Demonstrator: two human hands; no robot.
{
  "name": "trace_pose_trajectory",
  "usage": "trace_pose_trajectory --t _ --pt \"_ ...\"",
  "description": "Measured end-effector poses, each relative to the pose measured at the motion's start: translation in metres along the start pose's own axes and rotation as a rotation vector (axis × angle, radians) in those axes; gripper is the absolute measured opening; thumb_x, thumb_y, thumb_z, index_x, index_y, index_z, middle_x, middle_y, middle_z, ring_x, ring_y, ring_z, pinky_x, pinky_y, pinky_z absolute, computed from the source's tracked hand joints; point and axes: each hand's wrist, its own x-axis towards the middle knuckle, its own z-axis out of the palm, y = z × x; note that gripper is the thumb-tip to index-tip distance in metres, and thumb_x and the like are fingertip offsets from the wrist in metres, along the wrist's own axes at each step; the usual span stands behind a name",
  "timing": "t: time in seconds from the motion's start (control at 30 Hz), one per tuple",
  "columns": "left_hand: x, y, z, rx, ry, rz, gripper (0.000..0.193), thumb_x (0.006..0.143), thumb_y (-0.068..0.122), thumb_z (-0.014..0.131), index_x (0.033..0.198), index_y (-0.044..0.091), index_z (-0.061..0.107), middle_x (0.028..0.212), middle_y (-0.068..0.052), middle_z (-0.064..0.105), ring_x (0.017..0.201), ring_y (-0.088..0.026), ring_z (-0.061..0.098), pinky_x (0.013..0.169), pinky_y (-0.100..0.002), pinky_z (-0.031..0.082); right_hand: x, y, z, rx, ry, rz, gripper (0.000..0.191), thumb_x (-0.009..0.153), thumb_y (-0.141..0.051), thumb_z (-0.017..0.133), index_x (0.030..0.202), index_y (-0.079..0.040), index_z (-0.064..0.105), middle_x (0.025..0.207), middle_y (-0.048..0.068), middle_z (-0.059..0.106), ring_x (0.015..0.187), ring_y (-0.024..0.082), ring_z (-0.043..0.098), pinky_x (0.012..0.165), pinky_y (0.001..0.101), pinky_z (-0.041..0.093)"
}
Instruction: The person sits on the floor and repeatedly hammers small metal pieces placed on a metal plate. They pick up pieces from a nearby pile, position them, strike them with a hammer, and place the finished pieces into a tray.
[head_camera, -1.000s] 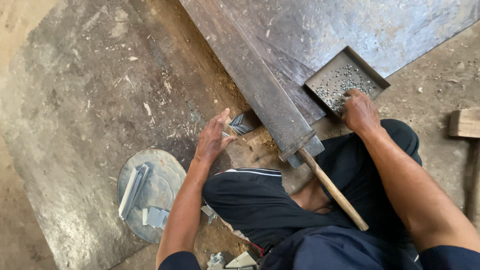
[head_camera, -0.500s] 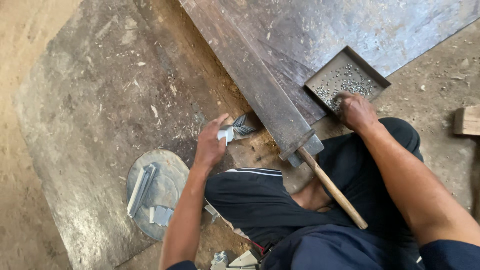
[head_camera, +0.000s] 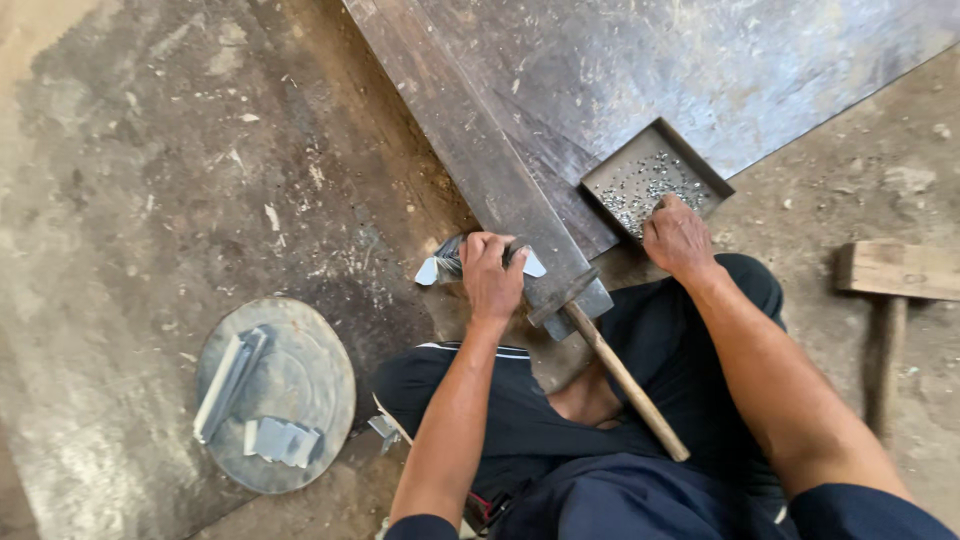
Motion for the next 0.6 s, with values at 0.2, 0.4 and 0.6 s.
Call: trace_pose_trajectory --t 0.2,0.4,0.6 --pt "-0.017 -0.022 0.008 -0.153 -0.133 -0.3 0.022 0.086 0.013 0.079 0.104 0.005 0.069 0.091 -0.009 0.064 0.085 -0.026 0.063 0.079 -0.039 0.051 -0.008 0.002 -0.008 0.004 0.035 0.178 0.027 0.098 -0.019 0.06 0.082 0.003 0.065 0.081 0.026 0.066 0.077 0.045 0.065 0.073 0.0538 0.051" --pt "-0.022 -0.03 0.008 -0.05 -0.017 -0.147 0.022 0.083 0.012 0.079 0.1 0.004 0.067 0.094 -0.015 0.061 0.09 -0.035 0.06 0.081 -0.044 0.049 -0.019 -0.03 -0.027 0.71 0.007 0.34 0.017 0.101 -0.015 0.064 0.096 -0.001 0.074 0.083 0.011 0.071 0.075 0.016 0.066 0.069 0.0308 0.054" --pt "-0.018 -0.035 0.01 -0.123 -0.01 -0.189 0.014 0.089 0.008 0.073 0.1 0.004 0.066 0.097 -0.014 0.063 0.095 -0.037 0.062 0.084 -0.046 0.05 -0.037 -0.107 -0.015 0.792 -0.127 0.139 0.012 0.089 -0.002 0.073 0.1 -0.005 0.079 0.094 0.003 0.076 0.079 0.009 0.068 0.068 0.0241 0.055"
